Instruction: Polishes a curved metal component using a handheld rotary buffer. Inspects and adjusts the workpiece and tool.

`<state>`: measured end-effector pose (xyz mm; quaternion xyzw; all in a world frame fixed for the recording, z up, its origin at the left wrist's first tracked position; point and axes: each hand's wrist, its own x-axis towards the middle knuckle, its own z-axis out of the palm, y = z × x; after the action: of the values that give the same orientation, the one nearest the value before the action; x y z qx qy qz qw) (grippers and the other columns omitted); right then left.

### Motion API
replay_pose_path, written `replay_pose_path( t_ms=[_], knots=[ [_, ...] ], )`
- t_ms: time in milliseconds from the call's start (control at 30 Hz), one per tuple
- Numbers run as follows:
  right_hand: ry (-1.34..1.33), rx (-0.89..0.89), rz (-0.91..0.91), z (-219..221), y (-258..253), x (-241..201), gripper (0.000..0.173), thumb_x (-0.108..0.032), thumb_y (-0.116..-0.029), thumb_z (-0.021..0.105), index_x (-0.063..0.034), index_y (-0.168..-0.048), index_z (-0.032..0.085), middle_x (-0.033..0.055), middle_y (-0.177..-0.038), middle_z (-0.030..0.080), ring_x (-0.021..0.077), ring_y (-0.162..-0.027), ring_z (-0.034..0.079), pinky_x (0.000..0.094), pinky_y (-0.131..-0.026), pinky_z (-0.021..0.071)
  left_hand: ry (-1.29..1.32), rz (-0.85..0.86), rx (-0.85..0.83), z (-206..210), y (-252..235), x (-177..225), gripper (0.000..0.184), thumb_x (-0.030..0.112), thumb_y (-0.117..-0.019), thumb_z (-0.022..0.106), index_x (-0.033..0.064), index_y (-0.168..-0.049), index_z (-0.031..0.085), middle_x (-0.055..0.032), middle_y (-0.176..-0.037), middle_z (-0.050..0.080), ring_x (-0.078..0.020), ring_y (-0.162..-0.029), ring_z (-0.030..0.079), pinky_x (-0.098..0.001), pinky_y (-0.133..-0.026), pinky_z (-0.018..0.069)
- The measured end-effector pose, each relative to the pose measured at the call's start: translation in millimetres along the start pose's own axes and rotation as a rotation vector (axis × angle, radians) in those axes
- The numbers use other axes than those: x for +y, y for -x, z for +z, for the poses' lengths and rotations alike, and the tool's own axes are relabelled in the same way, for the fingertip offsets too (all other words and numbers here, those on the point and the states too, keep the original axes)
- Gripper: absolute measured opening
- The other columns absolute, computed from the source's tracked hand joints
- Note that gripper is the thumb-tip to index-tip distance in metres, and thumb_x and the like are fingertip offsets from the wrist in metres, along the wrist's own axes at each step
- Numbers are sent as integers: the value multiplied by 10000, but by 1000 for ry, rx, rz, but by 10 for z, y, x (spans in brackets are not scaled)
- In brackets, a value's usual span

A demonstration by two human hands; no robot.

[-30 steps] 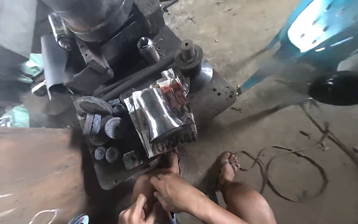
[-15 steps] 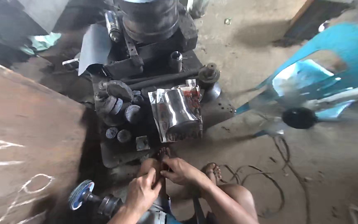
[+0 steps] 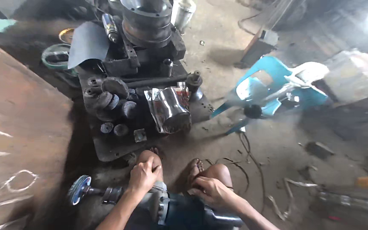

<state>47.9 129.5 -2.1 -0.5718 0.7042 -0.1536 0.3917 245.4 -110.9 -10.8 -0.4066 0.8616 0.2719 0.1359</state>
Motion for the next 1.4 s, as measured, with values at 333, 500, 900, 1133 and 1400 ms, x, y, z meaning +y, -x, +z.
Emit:
replay_pose_path(
  t_ms=[333, 500, 900, 1133, 1400],
  knots=[
    [117, 264, 392, 582, 1067, 79, 442, -489, -1062, 473, -141, -1137, 735, 80, -1108, 730, 258, -1082, 696, 504, -941, 568, 31, -11, 28, 46, 60, 2, 537, 516, -973, 608, 99, -1311, 633, -186, -1071, 732, -393, -1028, 708, -594, -870, 554],
    [78, 276, 356, 632, 1205, 180, 460, -544, -1038, 504, -156, -1117, 737, 61, -1087, 713, 235, -1094, 667, 464, -959, 555, 34, -20, 27, 38, 81, 21, 522, 504, -978, 603, 93, -1299, 628, -177, -1081, 729, -375, -1035, 708, -579, -872, 555],
    [183, 159, 368, 662, 1074, 103, 564, -444, -800, 822, -178, -1281, 696, 168, -1275, 652, 388, -1223, 600, 591, -980, 528, 55, -20, 28, 119, 90, 10, 528, 490, -991, 583, 103, -1348, 611, -175, -1133, 722, -370, -1076, 697, -575, -904, 553],
    [261, 188, 350, 785, 895, 38, 465, -368, -786, 804, -105, -1162, 729, 160, -1233, 674, 377, -1215, 610, 579, -963, 536, -116, 79, -107, 19, 256, 176, 561, 353, -1021, 552, 63, -1491, 450, -242, -1239, 667, -429, -1146, 655, -592, -952, 524],
    [291, 367, 279, 989, 967, -27, 398, -224, -705, 841, -83, -1070, 764, 175, -1172, 701, 393, -1164, 640, 588, -959, 540, -524, 734, -357, 72, -124, 320, 438, 284, -864, 816, 116, -1254, 708, -157, -1326, 646, -423, -1376, 470, -686, -1134, 335]
  ],
)
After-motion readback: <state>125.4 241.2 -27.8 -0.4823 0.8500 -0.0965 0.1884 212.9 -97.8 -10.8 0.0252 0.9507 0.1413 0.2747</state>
